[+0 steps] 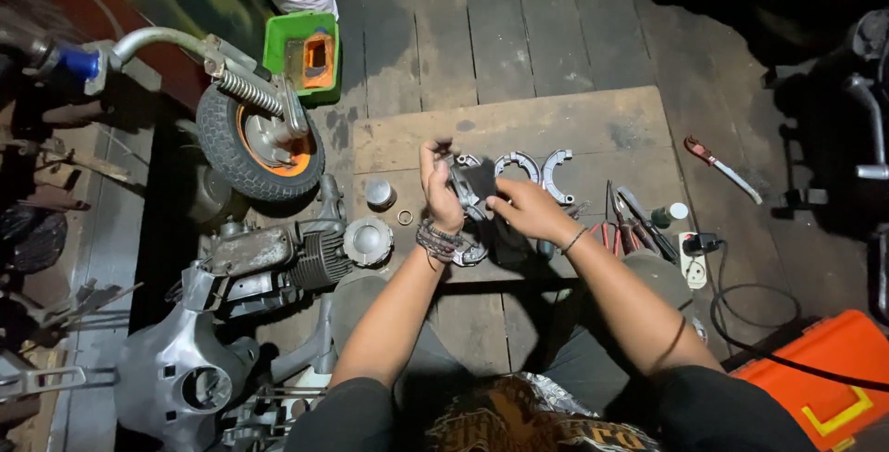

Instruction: The person sits on the floor and uses a dark abrasive pad to scrub and clean several curved metal parts. They handle each part individually, rubbing the surface repeatedly, then place the cleaned parts back on the wooden board.

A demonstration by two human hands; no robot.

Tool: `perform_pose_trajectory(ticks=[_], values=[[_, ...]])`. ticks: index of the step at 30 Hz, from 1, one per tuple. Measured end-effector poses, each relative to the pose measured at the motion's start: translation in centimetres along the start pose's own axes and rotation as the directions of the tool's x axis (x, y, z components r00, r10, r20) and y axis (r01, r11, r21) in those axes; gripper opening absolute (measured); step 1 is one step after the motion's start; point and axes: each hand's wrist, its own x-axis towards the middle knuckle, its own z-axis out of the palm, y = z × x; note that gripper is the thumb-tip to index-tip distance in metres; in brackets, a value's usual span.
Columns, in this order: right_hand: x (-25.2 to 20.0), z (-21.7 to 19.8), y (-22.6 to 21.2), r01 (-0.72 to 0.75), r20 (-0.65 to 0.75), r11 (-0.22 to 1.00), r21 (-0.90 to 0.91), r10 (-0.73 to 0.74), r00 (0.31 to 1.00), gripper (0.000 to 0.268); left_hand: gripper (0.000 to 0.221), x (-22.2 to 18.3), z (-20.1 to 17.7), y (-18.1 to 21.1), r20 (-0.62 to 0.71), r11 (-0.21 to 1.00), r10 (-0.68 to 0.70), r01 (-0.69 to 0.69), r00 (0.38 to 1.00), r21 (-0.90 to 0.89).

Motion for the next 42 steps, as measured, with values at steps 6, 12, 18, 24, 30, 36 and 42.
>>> perform_pose_trajectory(ticks=[6, 12, 18, 24, 30, 36, 42], values=[[1.0, 1.2, 3.4, 0.158, -0.181, 0.962, 0.223, -0.118, 0.976, 0.027, 0.051, -1.8, 0.7, -0.8, 0.087, 0.997, -0.083, 0.083, 0.993, 0.005], [-0.1, 0.3, 1.6, 0.104, -0.004, 0.984, 0.142, -0.104, 0.995, 0.027, 0.054, -0.8, -0.4, -1.6, 0.053, 0.999, -0.047, 0.046, 0.998, 0.012], [1.2, 1.3, 3.5, 0.132, -0.068, 0.763, 0.633, -0.115, 0.991, 0.026, 0.054, -2.7, 2.2, 1.5, 0.112, 0.972, -0.195, 0.208, 0.974, -0.114], [1.1, 2.4, 4.9, 0.030, 0.063, 0.759, 0.651, -0.094, 0.994, 0.024, 0.057, -1.7, -0.1, -2.8, 0.036, 0.993, -0.099, 0.101, 0.994, -0.058], [2.3, 1.8, 6.3, 0.127, -0.098, 0.709, 0.693, -0.081, 0.992, 0.023, 0.055, -2.9, 1.1, -1.4, 0.122, 0.963, -0.227, 0.241, 0.966, -0.117], [1.4, 2.3, 3.9, 0.111, -0.054, 0.694, 0.712, -0.104, 0.993, 0.016, 0.052, -2.6, -2.6, -8.6, 0.130, 0.963, -0.262, 0.267, 0.956, -0.025], [2.3, 2.0, 5.4, 0.161, -0.162, 0.761, 0.629, -0.074, 0.984, 0.014, 0.055, -2.0, -0.5, -2.6, 0.091, 0.990, -0.125, 0.119, 0.988, 0.071]])
